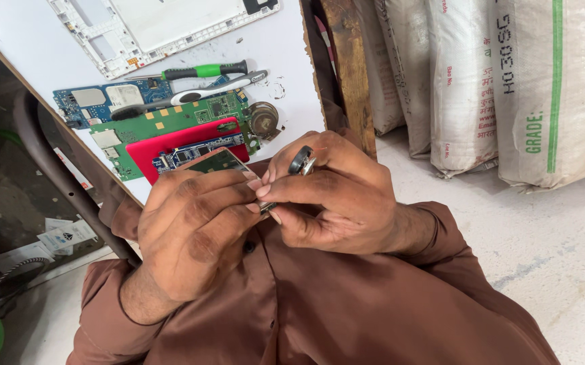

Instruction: The person repairs a mobile phone at a cluttered workbench. They use a screwdriver to unscrew the phone, pry open the housing with a spudger tool, lift out the battery and internal board, and work on the exposed components with the screwdriver and fingers.

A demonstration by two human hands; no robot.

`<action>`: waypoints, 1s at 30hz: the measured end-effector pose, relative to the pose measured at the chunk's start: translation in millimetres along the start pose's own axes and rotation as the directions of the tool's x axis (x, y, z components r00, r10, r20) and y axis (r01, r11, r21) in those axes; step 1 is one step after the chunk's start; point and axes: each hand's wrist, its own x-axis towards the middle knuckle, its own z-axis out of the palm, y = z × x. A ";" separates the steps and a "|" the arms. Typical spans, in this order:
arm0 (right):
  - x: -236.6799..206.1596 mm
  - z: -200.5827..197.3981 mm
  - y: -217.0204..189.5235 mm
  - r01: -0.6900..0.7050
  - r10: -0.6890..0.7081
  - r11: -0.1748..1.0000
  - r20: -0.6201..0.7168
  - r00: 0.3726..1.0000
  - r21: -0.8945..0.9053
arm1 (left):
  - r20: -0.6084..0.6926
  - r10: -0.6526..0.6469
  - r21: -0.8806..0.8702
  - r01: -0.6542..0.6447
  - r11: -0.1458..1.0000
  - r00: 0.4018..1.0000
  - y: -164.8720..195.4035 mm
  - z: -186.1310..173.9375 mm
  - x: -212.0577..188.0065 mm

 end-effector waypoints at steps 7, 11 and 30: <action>3.6 1.4 -0.7 -0.001 0.001 1.000 -0.004 1.000 0.026 | -0.018 0.013 0.002 -0.013 1.000 1.000 -1.1 -0.6 0.9; 1.7 2.9 1.0 0.002 -0.002 0.999 -0.009 1.000 0.044 | -0.005 0.002 0.018 -0.002 1.000 1.000 -0.3 -0.6 -1.8; -9.7 -15.7 37.3 -0.146 0.205 0.821 -0.047 0.978 0.552 | -0.133 -0.644 -0.217 0.612 0.761 0.754 -33.1 -5.1 15.8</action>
